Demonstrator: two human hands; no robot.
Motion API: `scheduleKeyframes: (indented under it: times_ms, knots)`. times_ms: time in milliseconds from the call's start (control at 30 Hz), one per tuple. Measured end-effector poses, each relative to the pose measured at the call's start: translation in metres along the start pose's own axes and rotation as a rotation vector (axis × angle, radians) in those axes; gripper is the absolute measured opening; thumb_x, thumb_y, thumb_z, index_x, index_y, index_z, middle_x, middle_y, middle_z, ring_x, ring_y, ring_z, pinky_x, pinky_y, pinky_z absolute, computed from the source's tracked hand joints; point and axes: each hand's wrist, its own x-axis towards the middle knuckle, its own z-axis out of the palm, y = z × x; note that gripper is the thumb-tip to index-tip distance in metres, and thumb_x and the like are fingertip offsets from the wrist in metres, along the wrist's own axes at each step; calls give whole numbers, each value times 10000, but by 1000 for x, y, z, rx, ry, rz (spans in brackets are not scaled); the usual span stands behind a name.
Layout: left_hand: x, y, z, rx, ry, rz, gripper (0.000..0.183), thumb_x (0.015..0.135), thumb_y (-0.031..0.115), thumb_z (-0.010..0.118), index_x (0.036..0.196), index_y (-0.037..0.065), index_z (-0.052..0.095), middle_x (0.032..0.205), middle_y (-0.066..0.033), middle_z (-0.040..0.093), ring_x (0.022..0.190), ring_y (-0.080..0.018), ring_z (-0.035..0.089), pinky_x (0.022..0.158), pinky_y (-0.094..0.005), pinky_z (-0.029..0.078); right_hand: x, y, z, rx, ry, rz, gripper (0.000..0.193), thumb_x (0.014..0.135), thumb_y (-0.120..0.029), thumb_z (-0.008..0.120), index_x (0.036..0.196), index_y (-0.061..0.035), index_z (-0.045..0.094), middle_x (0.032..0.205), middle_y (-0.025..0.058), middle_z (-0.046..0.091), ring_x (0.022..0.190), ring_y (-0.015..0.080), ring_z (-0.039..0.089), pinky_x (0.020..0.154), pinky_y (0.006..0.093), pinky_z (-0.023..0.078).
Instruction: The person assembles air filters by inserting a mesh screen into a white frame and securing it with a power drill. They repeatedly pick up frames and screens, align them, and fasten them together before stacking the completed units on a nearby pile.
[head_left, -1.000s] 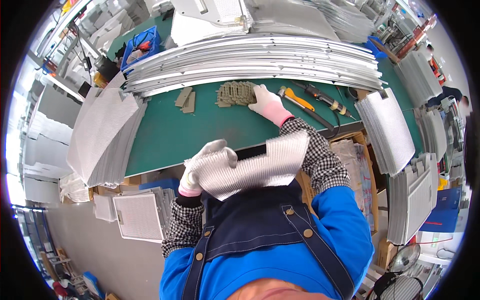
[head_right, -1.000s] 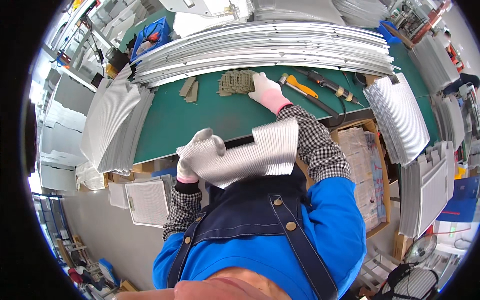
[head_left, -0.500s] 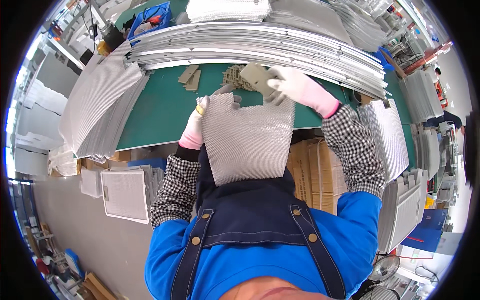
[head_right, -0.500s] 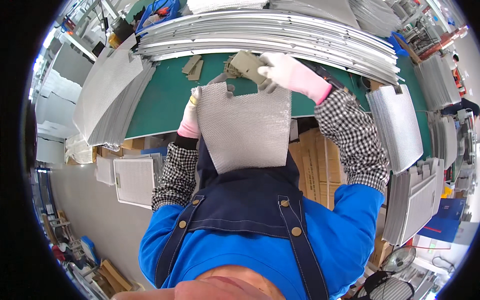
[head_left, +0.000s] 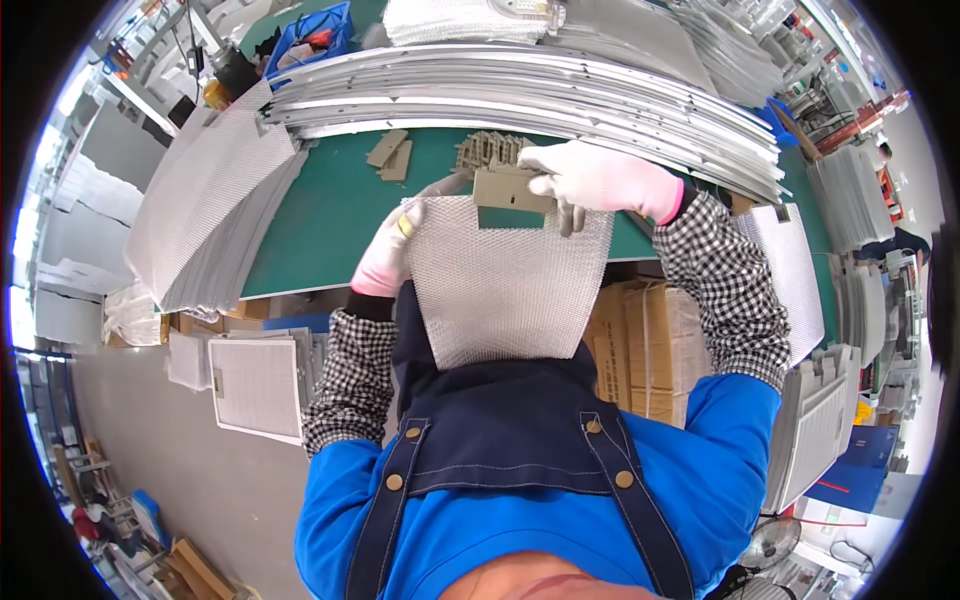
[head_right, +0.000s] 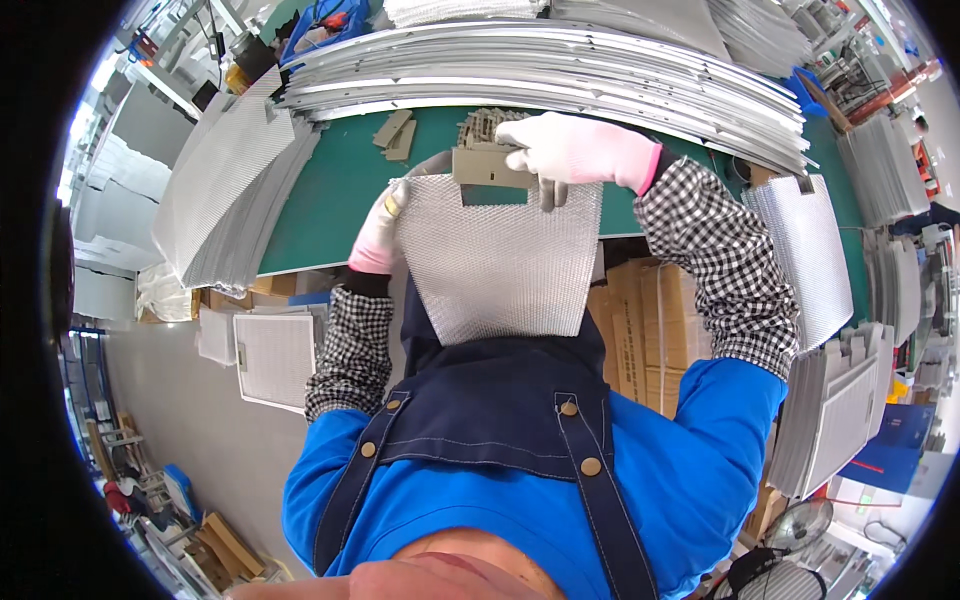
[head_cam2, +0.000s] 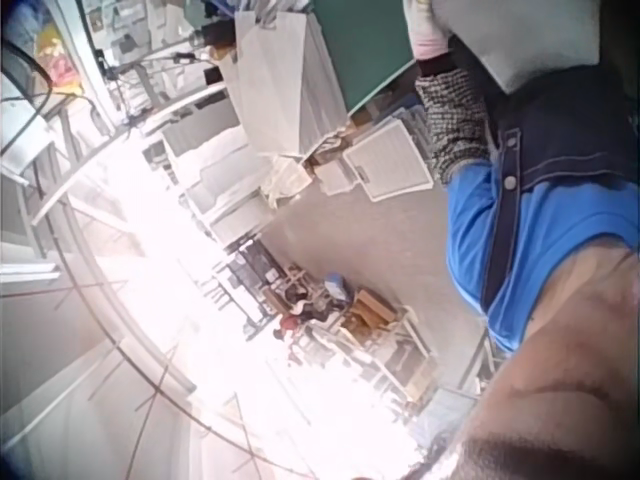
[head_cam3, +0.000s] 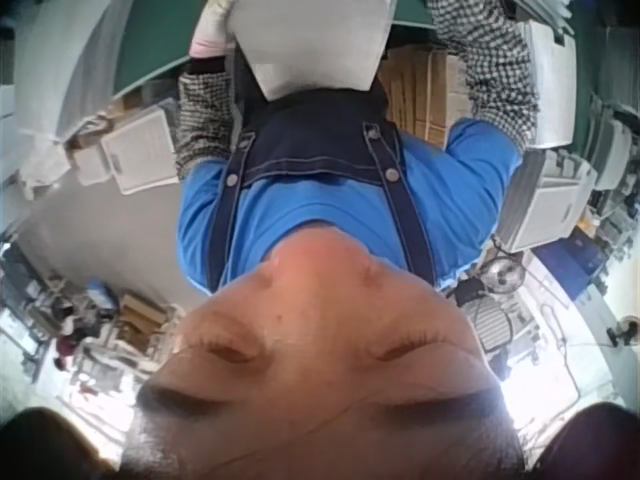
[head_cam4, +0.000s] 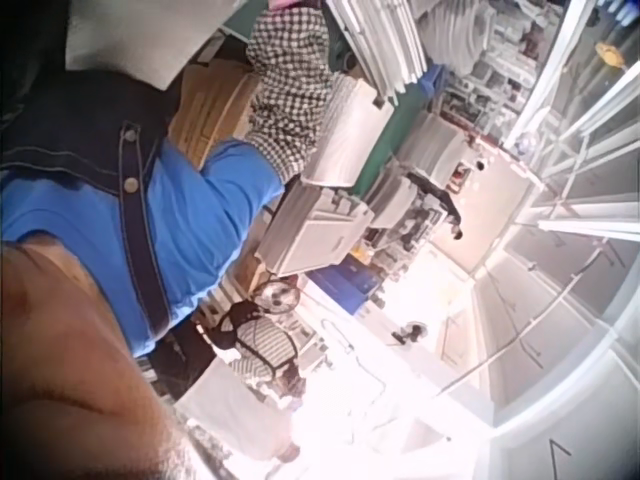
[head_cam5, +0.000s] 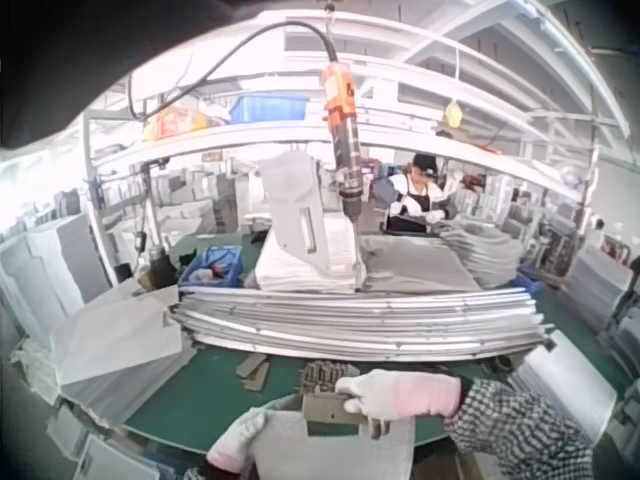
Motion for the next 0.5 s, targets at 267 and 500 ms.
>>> scheduleKeyframes:
  times_ms: [267,500]
  knots:
    - [16,56,72,1742,100,102,349,809,293,769,1066,69,691,1015,-134,705,947,-332,674,814,-409,537,-4,-14,4,-45,49,8,321,1041,-116,424,1316,46,457,931,200,689,673,224,734,569,316,612]
    - [30,56,73,1697,67,-107,413,763,416,797,953,58,720,862,-142,715,863,-338,697,764,-420,543,-6,5,7,-27,112,-55,324,1036,-125,409,1316,29,464,933,188,686,680,205,738,573,304,604]
